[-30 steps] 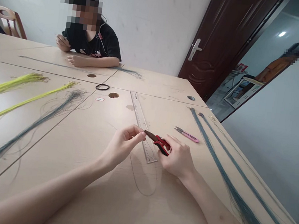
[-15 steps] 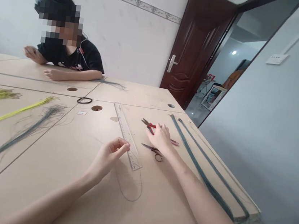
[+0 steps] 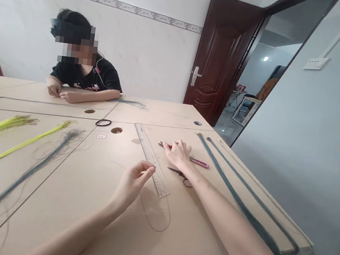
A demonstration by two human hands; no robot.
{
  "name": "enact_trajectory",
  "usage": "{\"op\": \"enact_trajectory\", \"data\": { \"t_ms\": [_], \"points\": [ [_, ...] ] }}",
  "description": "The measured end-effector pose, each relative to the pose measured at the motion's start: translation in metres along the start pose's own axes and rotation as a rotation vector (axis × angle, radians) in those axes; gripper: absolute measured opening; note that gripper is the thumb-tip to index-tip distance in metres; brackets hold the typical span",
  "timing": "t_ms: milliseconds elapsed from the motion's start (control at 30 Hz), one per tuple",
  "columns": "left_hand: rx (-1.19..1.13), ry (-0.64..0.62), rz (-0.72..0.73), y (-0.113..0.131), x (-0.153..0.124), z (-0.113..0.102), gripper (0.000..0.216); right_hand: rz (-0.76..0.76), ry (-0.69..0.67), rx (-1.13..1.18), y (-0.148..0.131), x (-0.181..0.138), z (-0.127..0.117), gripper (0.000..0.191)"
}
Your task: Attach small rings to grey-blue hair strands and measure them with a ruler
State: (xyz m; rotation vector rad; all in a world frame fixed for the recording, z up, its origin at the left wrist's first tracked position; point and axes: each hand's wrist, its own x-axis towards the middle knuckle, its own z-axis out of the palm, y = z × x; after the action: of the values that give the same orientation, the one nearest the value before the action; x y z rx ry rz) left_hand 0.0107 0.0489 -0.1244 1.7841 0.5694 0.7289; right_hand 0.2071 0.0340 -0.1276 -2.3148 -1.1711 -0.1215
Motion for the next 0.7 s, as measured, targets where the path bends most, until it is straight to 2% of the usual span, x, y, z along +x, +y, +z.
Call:
{"op": "enact_trajectory", "data": {
  "t_ms": [100,200,267,400,700],
  "points": [
    [-0.005,0.007,0.004,-0.002,-0.001,-0.001,0.026,-0.141,0.010,0.177,-0.009,-0.024,-0.021,0.026],
    [-0.010,0.020,0.010,-0.003,0.000,-0.001,0.025,-0.324,-0.062,0.378,-0.015,-0.060,-0.038,0.017],
    [-0.009,0.031,0.014,-0.004,0.001,0.000,0.023,-0.372,-0.101,0.472,-0.015,-0.081,-0.045,0.013],
    [0.008,0.037,0.006,-0.004,0.001,0.001,0.018,-0.370,-0.154,0.577,-0.011,-0.097,-0.046,0.010],
    [0.139,0.008,0.032,-0.004,-0.005,0.005,0.017,-0.343,-0.142,0.637,-0.009,-0.095,-0.044,0.007]
  ]
}}
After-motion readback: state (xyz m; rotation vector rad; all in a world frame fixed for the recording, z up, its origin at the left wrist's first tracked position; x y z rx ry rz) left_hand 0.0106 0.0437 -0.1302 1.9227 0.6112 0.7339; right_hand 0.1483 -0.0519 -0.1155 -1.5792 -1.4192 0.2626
